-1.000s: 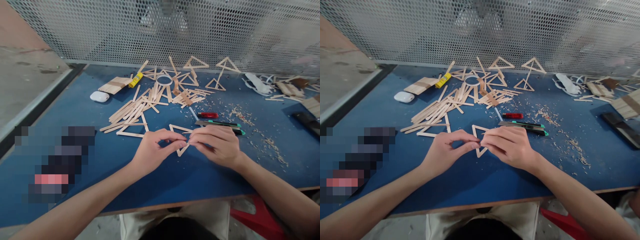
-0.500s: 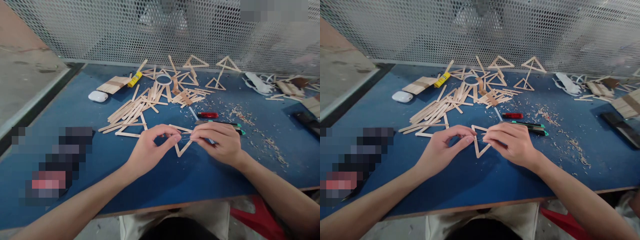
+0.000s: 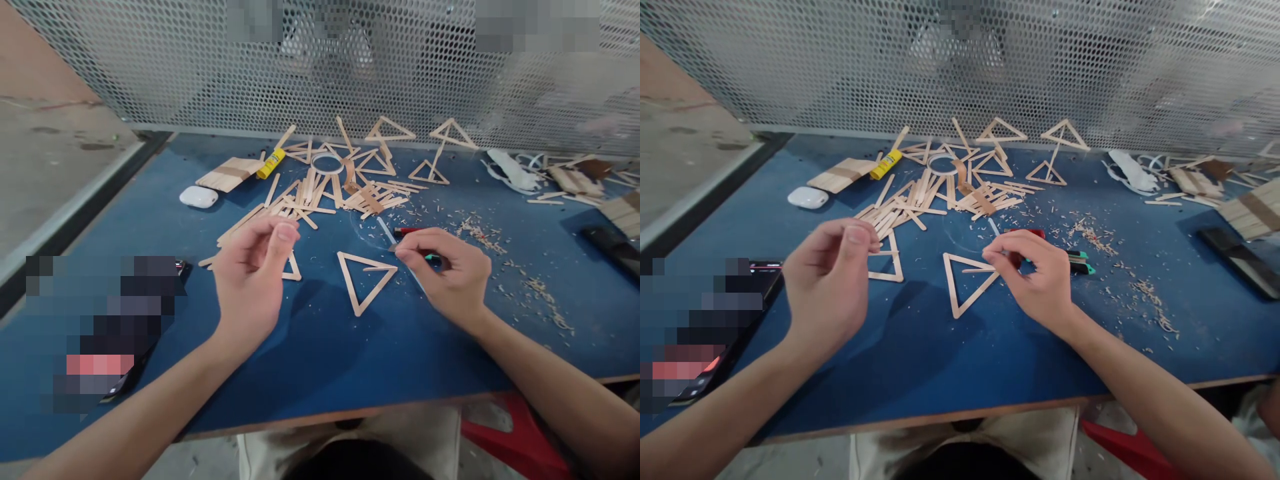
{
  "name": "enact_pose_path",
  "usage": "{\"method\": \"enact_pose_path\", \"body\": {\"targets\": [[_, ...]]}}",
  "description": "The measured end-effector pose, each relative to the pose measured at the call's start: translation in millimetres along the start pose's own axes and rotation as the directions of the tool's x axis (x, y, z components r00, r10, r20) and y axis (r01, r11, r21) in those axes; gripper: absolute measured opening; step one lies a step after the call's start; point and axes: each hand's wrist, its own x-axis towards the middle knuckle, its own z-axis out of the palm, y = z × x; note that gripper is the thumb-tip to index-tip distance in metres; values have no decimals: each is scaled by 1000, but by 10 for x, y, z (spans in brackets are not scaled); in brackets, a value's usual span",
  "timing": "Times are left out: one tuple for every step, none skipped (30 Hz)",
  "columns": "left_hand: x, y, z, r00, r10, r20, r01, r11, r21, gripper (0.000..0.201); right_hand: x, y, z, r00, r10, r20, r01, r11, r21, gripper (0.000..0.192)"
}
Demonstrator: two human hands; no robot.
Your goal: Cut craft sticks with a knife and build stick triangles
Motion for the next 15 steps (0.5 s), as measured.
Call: {"method": "enact_pose_path", "body": {"targets": [[-19, -2, 3, 999, -25, 41, 23, 999, 37, 17, 3, 7, 3, 998, 56, -17, -56, 998, 23, 9], [-42, 0, 6, 994, -55, 93, 46, 995, 91, 17, 5, 18, 6, 993, 116, -27, -114, 992, 55, 9], [-65, 6, 10, 985, -85, 150, 61, 986, 156, 18, 5, 32, 10, 984, 178, -30, -174, 980, 97, 8], [-88, 15, 14, 972, -103, 211, 55, 974, 221, 18, 2, 45, 16, 971, 237, -29, -230, 962, 146, 8], [-109, 26, 19, 957, -96, 274, 17, 961, 275, 18, -1, 54, 22, 957, 290, -21, -281, 940, 196, 9], [-127, 38, 26, 941, -52, 335, -58, 949, 310, 17, -7, 58, 29, 943, 331, -6, -321, 917, 237, 11], [-142, 50, 34, 921, 28, 390, -164, 933, 321, 14, -14, 54, 36, 934, 358, 10, -348, 900, 262, 12], [-155, 61, 44, 890, 128, 437, -286, 905, 316, 11, -22, 43, 43, 928, 370, 30, -364, 892, 269, 13], [-166, 71, 55, 849, 229, 476, -403, 863, 303, 9, -31, 24, 50, 927, 372, 56, -373, 890, 264, 13], [-177, 79, 66, 799, 313, 513, -504, 814, 289, 8, -41, 1, 57, 926, 367, 89, -378, 890, 256, 13], [-187, 86, 78, 751, 370, 548, -579, 767, 277, 10, -53, -24, 65, 924, 361, 125, -381, 889, 253, 12], [-197, 91, 88, 708, 400, 582, -631, 727, 269, 12, -64, -50, 72, 922, 351, 160, -383, 885, 264, 11], [-206, 93, 96, 673, 409, 617, -666, 698, 264, 15, -77, -72, 80, 920, 342, 193, -386, 877, 285, 11], [-213, 92, 101, 645, 406, 648, -689, 675, 263, 16, -89, -91, 88, 917, 332, 222, -389, 868, 310, 10], [-218, 88, 102, 623, 399, 672, -705, 659, 262, 18, -99, -105, 96, 914, 323, 244, -392, 858, 332, 10]]}}
